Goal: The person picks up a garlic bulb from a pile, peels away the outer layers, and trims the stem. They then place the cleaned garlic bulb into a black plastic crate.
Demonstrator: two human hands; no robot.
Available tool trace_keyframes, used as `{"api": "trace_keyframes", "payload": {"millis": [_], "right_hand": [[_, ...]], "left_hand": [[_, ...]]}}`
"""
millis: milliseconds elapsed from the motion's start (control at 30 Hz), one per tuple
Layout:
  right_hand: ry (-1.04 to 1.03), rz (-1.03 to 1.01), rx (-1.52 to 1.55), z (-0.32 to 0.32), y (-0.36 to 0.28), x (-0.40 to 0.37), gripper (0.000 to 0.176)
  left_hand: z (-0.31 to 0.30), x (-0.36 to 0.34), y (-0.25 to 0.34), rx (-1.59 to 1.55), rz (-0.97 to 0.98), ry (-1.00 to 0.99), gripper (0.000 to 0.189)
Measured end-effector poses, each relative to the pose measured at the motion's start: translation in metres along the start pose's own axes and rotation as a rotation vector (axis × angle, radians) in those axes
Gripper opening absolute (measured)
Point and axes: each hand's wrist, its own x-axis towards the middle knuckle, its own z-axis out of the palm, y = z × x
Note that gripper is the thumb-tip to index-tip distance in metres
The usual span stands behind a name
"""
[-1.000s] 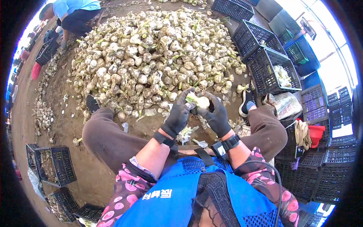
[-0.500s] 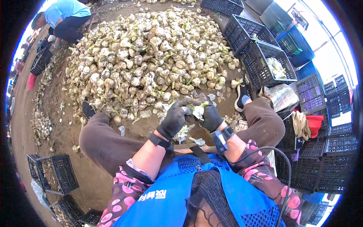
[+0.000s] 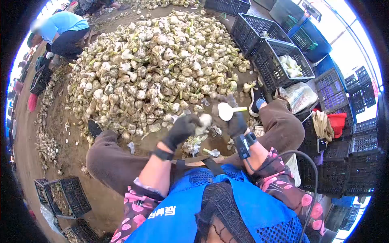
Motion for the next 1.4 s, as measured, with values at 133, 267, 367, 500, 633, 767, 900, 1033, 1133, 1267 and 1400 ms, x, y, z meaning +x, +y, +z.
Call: {"api": "trace_keyframes", "payload": {"millis": [133, 267, 367, 500, 633, 767, 900, 1033, 1133, 1267, 1400], "right_hand": [[0.114, -0.044, -0.155, 0.030, -0.010, -0.005, 0.037], [0.173, -0.133, -0.769, 0.000, 0.003, 0.002, 0.027], [0.191, -0.222, -1.144, 0.009, 0.010, 0.002, 0.026], [0.171, -0.227, -1.310, 0.017, 0.025, 0.002, 0.029], [0.274, -0.174, -1.117, 0.019, 0.019, 0.003, 0.031], [0.140, -0.458, -1.790, 0.036, 0.016, 0.000, 0.027], [0.095, -0.427, -1.892, 0.022, 0.019, 0.007, 0.025], [0.094, -0.333, -1.736, 0.035, 0.011, 0.001, 0.018], [0.083, -0.301, -1.778, 0.038, 0.010, 0.001, 0.018], [0.104, -0.232, -1.732, 0.015, 0.003, 0.011, 0.021], [0.401, -0.110, -1.503, -0.020, 0.003, 0.023, 0.021]], "left_hand": [[0.043, -0.023, -0.092, 0.621, -0.146, -0.454, 0.042], [0.023, -0.005, -0.022, 0.600, -0.383, -0.186, 0.057], [0.010, 0.002, 0.001, -0.473, -0.371, -0.037, 0.058], [0.032, 0.001, 0.003, -0.797, -0.182, 0.088, 0.059], [0.026, 0.000, 0.019, -0.738, -0.214, 0.187, 0.056], [0.031, 0.002, 0.018, -0.074, -0.148, 0.346, 0.058], [0.037, 0.001, 0.009, -0.054, -0.051, 0.441, 0.053], [0.028, -0.004, 0.028, -0.238, -0.198, 0.361, 0.055], [0.031, -0.003, 0.024, -0.024, -0.185, 0.354, 0.056], [0.027, 0.001, 0.002, -0.170, -0.075, 0.237, 0.059], [0.025, -0.007, 0.042, -0.916, -0.076, -0.073, 0.065]]}}
